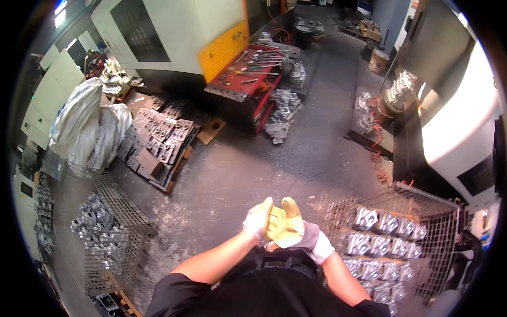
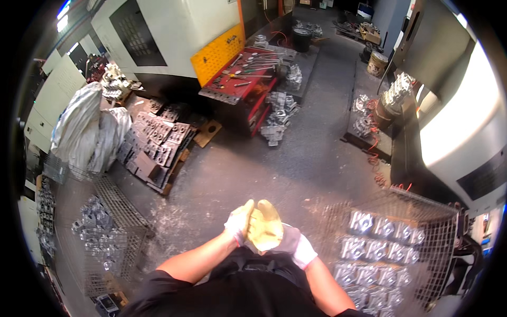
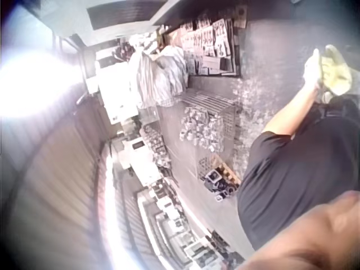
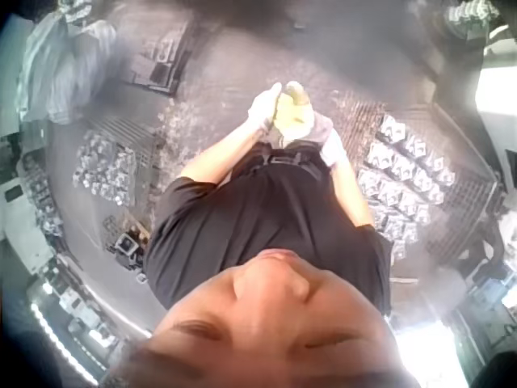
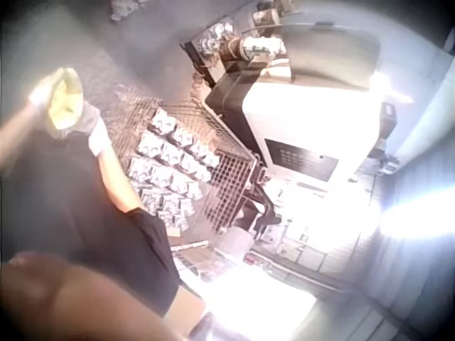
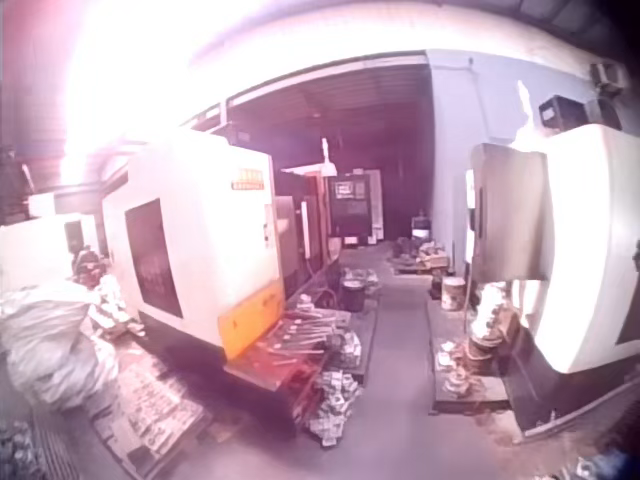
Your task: The person uses a wrench to loosen and remove a metal casing from a milling machine, then cleans the workspace and the part using a compressed air nozzle before placing a new metal component onto the machine and securing it with the wrench.
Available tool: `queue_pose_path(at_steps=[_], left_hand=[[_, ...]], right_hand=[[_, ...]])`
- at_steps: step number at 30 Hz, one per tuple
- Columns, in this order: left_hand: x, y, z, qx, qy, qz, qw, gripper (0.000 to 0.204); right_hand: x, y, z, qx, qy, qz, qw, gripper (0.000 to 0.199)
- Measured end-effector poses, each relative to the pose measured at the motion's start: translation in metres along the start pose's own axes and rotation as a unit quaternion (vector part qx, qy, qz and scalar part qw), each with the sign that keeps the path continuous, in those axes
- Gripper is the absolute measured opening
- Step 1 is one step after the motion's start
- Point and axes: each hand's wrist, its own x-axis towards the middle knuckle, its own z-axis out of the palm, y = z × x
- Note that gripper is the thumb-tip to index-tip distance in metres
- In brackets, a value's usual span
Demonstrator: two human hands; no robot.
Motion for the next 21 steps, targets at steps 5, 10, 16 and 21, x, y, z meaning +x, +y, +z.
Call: queue_pose_path(at_steps=[5,10,16,21], left_hand=[[0.113,0.148,0.089,-0.074,-0.032,0.011,0.997,0.044],[0.249,0.208,0.147,-0.039,-0.002,0.03,0.999,0.043],[0.422,0.335,0.3,0.115,-0.095,0.089,0.985,0.053],[0.538,0.444,0.441,0.246,-0.333,0.034,0.91,0.07]], right_hand=[[0.067,0.064,-0.164,0.55,0.124,0.119,0.817,0.061],[0.175,0.11,-0.27,0.589,0.146,0.189,0.772,0.042],[0.258,0.185,-0.445,0.346,0.301,0.172,0.872,0.024],[0.3,0.193,-0.598,0.302,0.461,0.149,0.821,0.012]])
